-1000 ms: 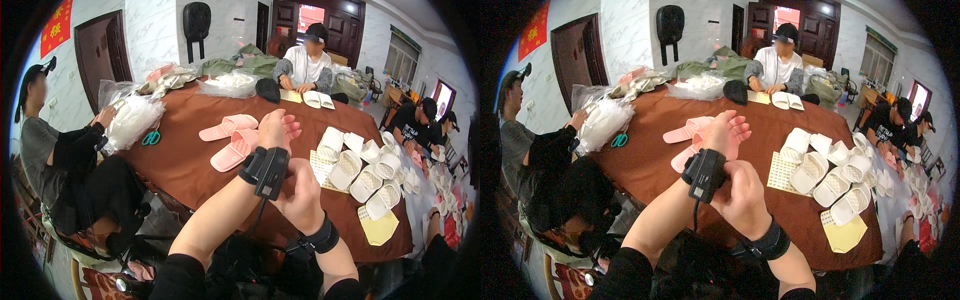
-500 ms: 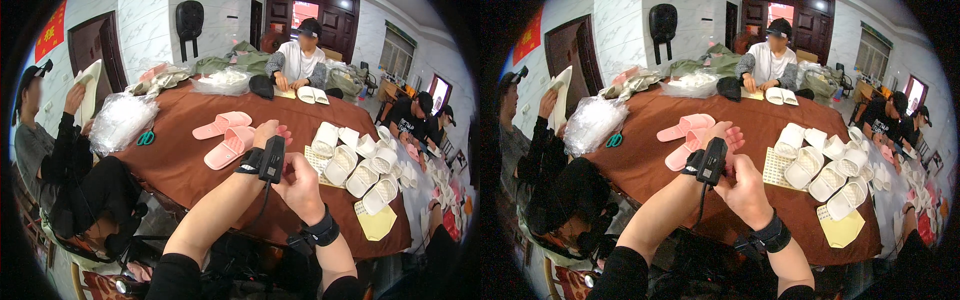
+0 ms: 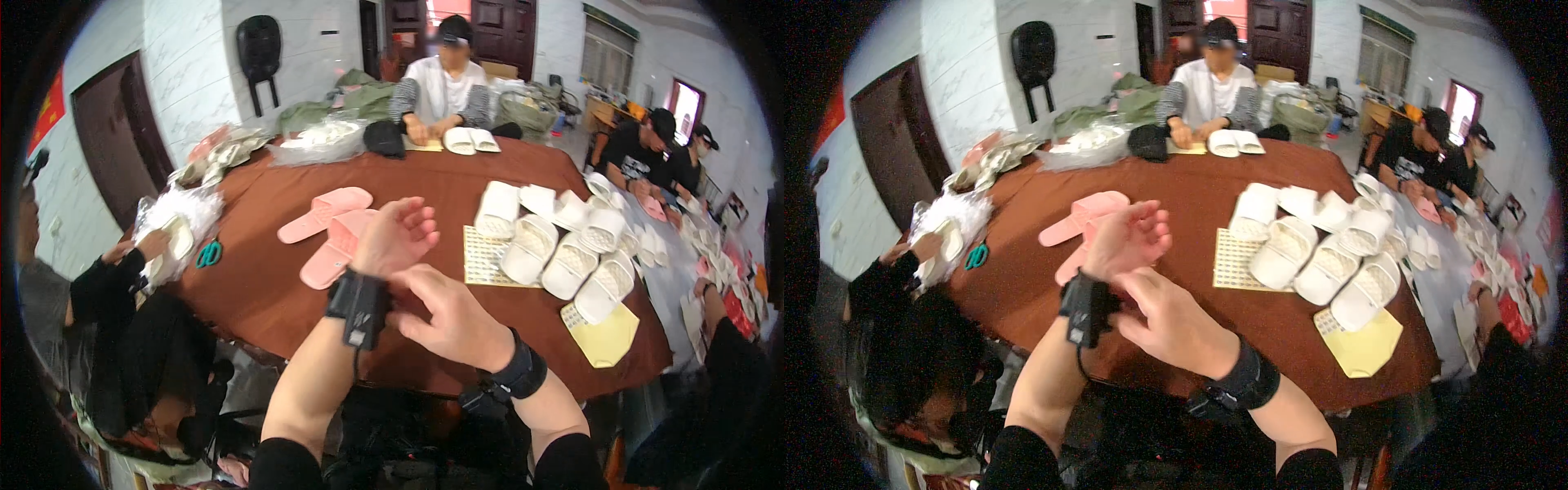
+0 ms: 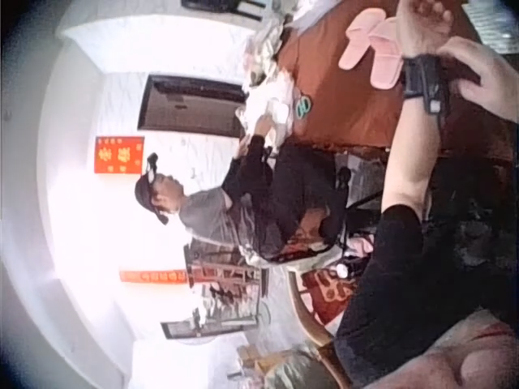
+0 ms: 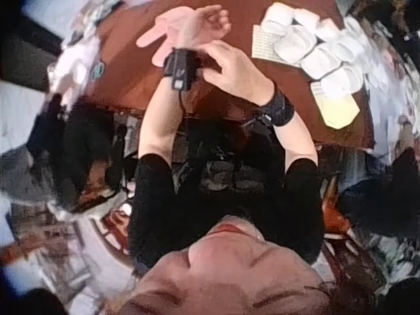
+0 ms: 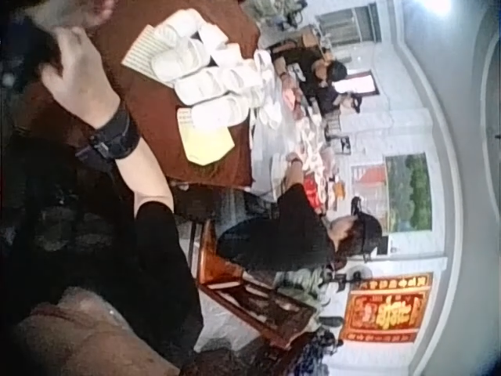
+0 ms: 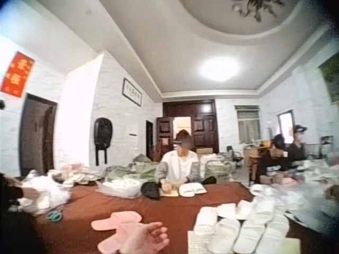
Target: Inspecting and organizing slippers at a work table in a shoe manufacturing facility.
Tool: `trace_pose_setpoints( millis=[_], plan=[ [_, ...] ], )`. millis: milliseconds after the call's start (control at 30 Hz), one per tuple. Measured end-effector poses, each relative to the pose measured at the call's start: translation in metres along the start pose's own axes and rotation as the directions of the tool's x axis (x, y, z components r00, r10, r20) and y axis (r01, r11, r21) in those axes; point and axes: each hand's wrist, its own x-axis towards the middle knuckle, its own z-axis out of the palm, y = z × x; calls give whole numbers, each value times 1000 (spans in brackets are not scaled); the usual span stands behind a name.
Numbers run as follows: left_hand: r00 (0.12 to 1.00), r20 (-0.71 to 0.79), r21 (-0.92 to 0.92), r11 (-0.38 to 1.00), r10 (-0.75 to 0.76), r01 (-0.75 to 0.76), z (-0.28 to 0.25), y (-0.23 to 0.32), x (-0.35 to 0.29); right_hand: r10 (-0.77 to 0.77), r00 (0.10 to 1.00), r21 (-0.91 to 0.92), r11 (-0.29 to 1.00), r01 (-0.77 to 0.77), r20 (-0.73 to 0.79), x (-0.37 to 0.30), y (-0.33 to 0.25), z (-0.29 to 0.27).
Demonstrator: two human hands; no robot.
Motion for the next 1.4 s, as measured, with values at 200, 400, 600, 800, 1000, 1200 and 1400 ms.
trace_pose_setpoints(
  millis=[200, 400, 600, 800, 1000, 1200, 1400],
  plan=[
    [981, 194, 174, 983, 25, -59, 3, -42, -67, 356, 933, 843, 517, -148, -54, 24, 11, -42],
    [950, 311, 373, 924, -35, -88, 16, -100, -121, 467, 883, 993, -76, 95, -49, 42, 31, -56],
    [915, 369, 511, 788, 161, -344, 27, -112, -127, 426, 904, 929, -342, 141, 20, 37, 33, -57],
    [777, 552, 694, 351, 301, -629, 28, -112, -130, 344, 939, 893, -427, 144, 13, 36, 34, -59],
    [723, 611, 703, 199, 322, -683, 25, -123, -131, 295, 953, 837, -535, 111, 63, 30, 34, -59],
    [602, 692, 669, -41, 398, -742, 28, -123, -126, 274, 960, 846, -523, 103, 52, 28, 34, -62],
    [542, 740, 635, -149, 399, -758, 27, -121, -127, 273, 957, 807, -585, 86, 96, 24, 37, -54]
  ],
)
